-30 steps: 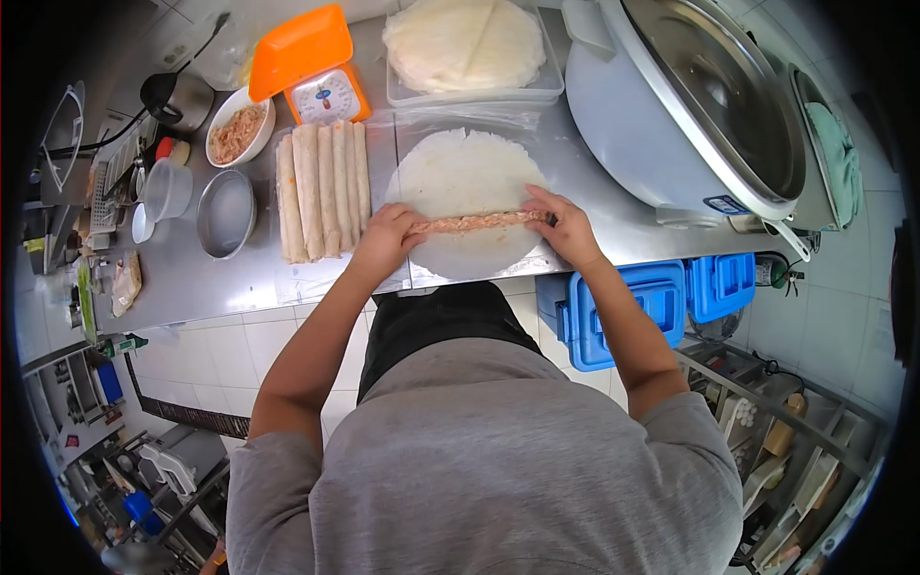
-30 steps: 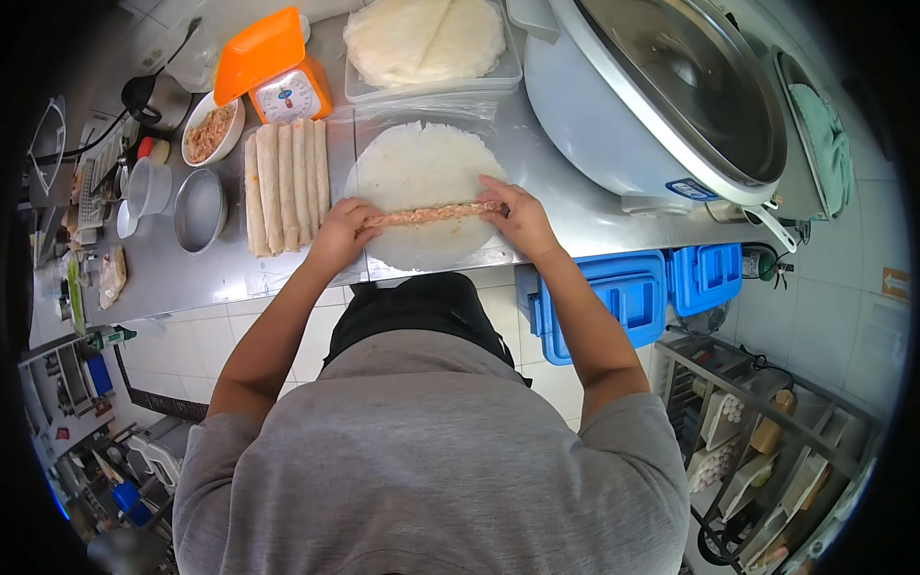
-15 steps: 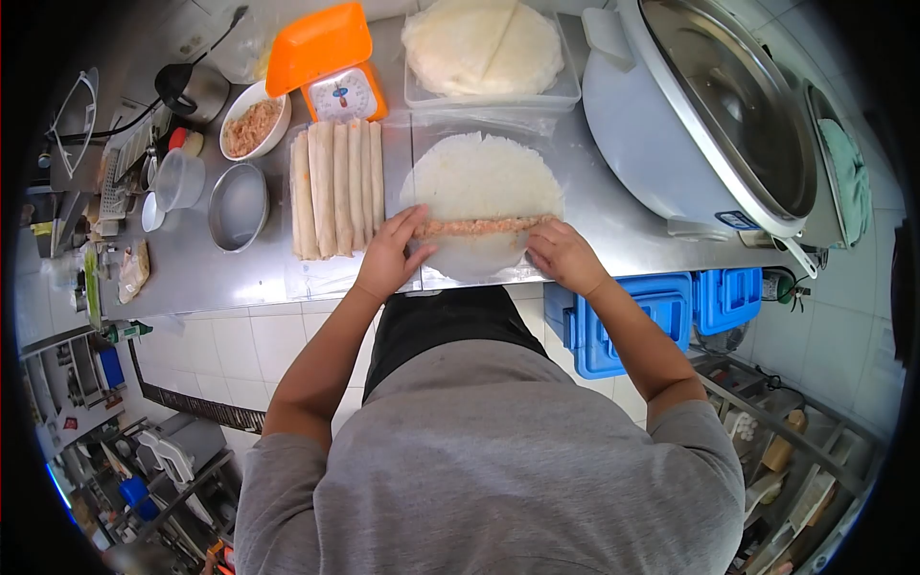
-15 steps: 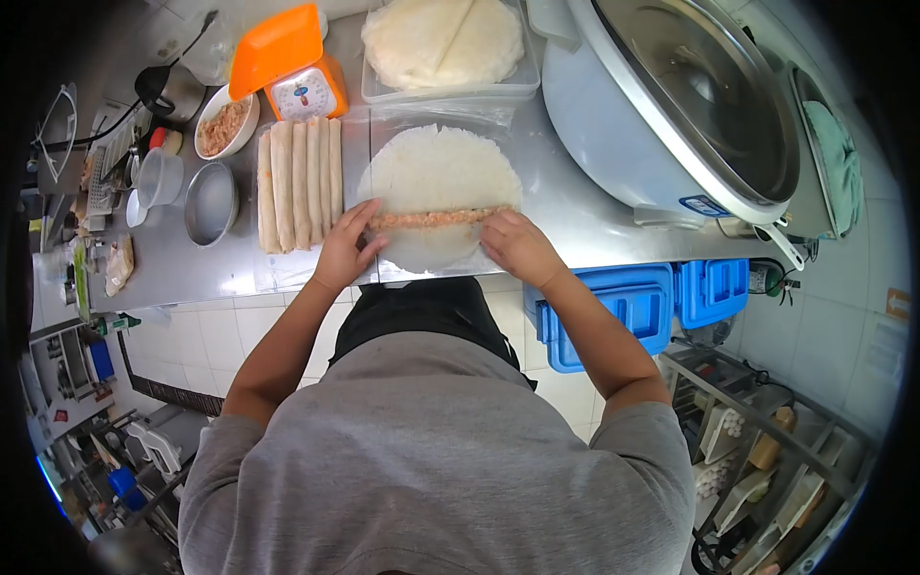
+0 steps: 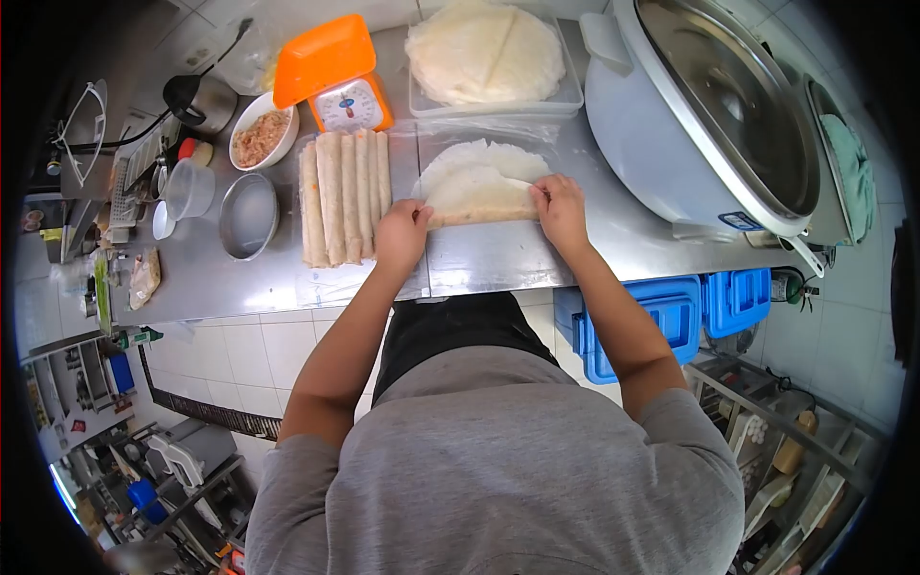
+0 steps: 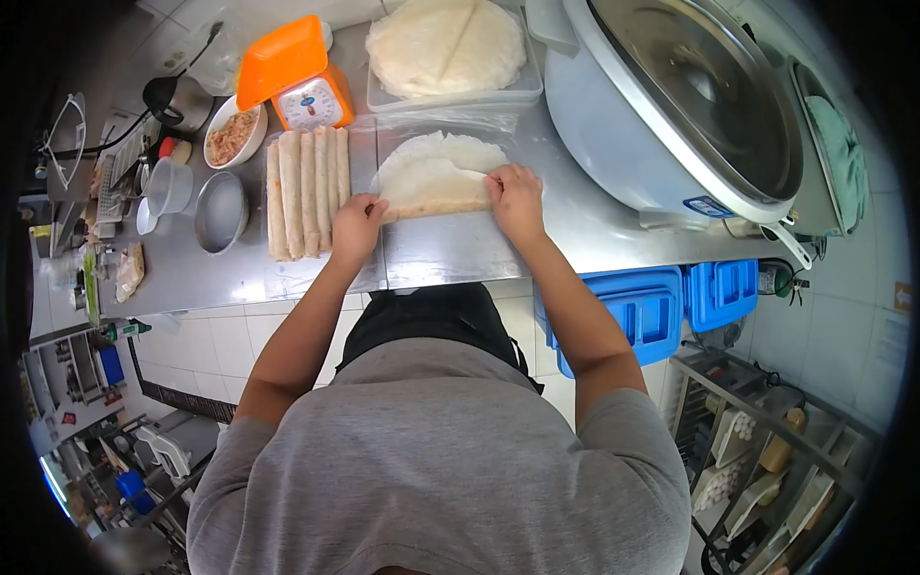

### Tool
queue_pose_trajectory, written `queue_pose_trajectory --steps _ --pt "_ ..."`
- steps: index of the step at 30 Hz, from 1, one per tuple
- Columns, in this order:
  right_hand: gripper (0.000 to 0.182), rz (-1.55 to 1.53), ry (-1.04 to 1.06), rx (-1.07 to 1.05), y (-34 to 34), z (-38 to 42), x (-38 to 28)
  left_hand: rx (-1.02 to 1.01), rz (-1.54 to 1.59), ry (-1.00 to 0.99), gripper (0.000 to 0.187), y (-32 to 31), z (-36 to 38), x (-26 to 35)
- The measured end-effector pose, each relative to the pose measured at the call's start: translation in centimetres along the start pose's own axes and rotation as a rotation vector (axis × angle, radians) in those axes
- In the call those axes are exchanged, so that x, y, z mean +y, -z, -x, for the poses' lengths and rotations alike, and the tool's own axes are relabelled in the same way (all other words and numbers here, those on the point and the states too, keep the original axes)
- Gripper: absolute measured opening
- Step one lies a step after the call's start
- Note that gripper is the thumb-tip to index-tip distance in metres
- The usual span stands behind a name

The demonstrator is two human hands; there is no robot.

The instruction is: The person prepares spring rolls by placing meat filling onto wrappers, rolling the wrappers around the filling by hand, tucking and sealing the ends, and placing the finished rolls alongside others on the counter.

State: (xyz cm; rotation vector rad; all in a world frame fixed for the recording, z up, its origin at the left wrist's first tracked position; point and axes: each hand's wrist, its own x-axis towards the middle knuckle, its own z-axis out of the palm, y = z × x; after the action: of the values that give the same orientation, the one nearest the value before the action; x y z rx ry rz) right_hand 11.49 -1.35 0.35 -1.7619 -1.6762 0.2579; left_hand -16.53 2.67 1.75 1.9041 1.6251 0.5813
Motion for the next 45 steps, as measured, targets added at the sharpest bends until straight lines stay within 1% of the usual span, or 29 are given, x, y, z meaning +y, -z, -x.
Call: queue_pose_trajectory --steps 1,3,4,6,7,9,10,11,12,13,14,16,17,20,23,27,30,33,36,38,39,41,43,45 --pt "0.009 -0.003 -0.006 -0.003 -0.1 -0.1 0.1 0.036 -0.052 -0.041 0.022 -0.2 -0.3 -0.1" --pt "0.012 0.087 0.041 0.095 -0.3 -0.1 -0.2 0.104 -0.155 -0.125 0.028 -0.3 -0.7 0.3" --pt "0.013 0.133 0.064 0.147 -0.3 -0.2 -0.5 0.136 -0.181 -0.272 0.031 -0.3 -0.9 0.7" --pt "0.015 0.074 0.239 0.136 -0.6 -0.3 -2.0 0.199 -0.229 -0.566 0.036 -0.8 -1.3 2.3" --pt "0.017 0.044 0.322 0.124 -0.7 -0.1 -3.0 0.098 -0.185 -0.591 0.034 -1.5 -1.0 3.4" --pt "0.020 -0.057 0.256 -0.132 -1.3 0.6 -4.4 -0.110 -0.096 -0.633 0.031 -2.9 -0.2 5.1" --pt "0.022 -0.107 0.223 -0.255 -1.4 0.7 -4.6 -0.156 -0.138 -0.590 0.031 -2.9 -0.1 4.8" --pt "0.028 -0.043 0.250 -0.286 -1.0 0.7 -4.1 -0.201 -0.180 -0.549 0.031 -2.9 -0.1 4.2" --pt "0.028 -0.032 0.229 -0.302 -0.2 0.8 -3.7 -0.246 -0.221 -0.507 0.031 -2.5 -0.2 3.6" --pt "0.029 -0.023 0.209 -0.320 0.8 0.9 -3.7 -0.279 -0.254 -0.510 0.031 -1.6 -0.1 2.8" --pt "0.029 -0.016 0.191 -0.337 1.3 0.9 -3.7 -0.312 -0.244 -0.469 0.032 -1.0 -0.6 2.2" --pt "0.029 0.011 0.275 -0.338 0.9 0.5 -4.3 -0.378 -0.226 -0.387 0.033 -0.3 -2.4 1.6" --pt "0.030 0.022 0.317 -0.344 0.4 0.5 -4.9 -0.297 -0.205 -0.427 0.031 -0.4 -3.6 1.7" --pt "0.029 -0.039 0.371 -0.406 -2.5 0.7 -6.9 -0.203 -0.305 -0.560 0.035 -2.0 -7.4 3.5" --pt "0.027 -0.031 0.360 -0.386 -2.4 2.3 -7.1 -0.229 -0.428 -0.606 0.044 -2.9 -8.9 3.0" --pt "0.028 -0.082 0.322 -0.415 -2.4 1.8 -7.7 -0.185 -0.499 -0.679 0.043 -3.2 -9.0 2.4" --pt "0.031 -0.137 0.416 -0.387 -6.0 1.3 -9.2 -0.197 -0.515 -0.702 0.043 -3.5 -9.6 2.0" --pt "0.033 -0.108 0.395 -0.429 -6.4 3.0 -10.7 -0.194 -0.538 -0.738 0.044 -3.1 -10.1 2.0" --pt "0.033 -0.180 0.259 -0.469 -4.5 1.3 -9.0 -0.141 -0.583 -0.795 0.045 -3.3 -10.4 1.4" --pt "0.034 -0.068 0.219 -0.499 -2.1 1.4 -7.8 -0.101 -0.558 -0.803 0.047 -3.7 -10.7 0.8" --pt "0.034 -0.009 0.199 -0.513 -1.4 1.4 -7.5 -0.158 -0.578 -0.757 0.050 -3.5 -10.6 1.2" --pt "0.034 -0.028 0.253 -0.458 -2.1 1.9 -6.9 -0.269 -0.619 -0.677 0.055 -2.4 -10.6 3.1" --pt "0.035 -0.038 0.281 -0.409 -2.8 1.2 -6.8 -0.265 -0.559 -0.783 0.054 -2.1 -10.0 5.5" --pt "0.035 -0.046 0.284 -0.409 -3.1 1.3 -7.0 -0.286 -0.525 -0.848 0.053 -3.3 -9.3 5.9"
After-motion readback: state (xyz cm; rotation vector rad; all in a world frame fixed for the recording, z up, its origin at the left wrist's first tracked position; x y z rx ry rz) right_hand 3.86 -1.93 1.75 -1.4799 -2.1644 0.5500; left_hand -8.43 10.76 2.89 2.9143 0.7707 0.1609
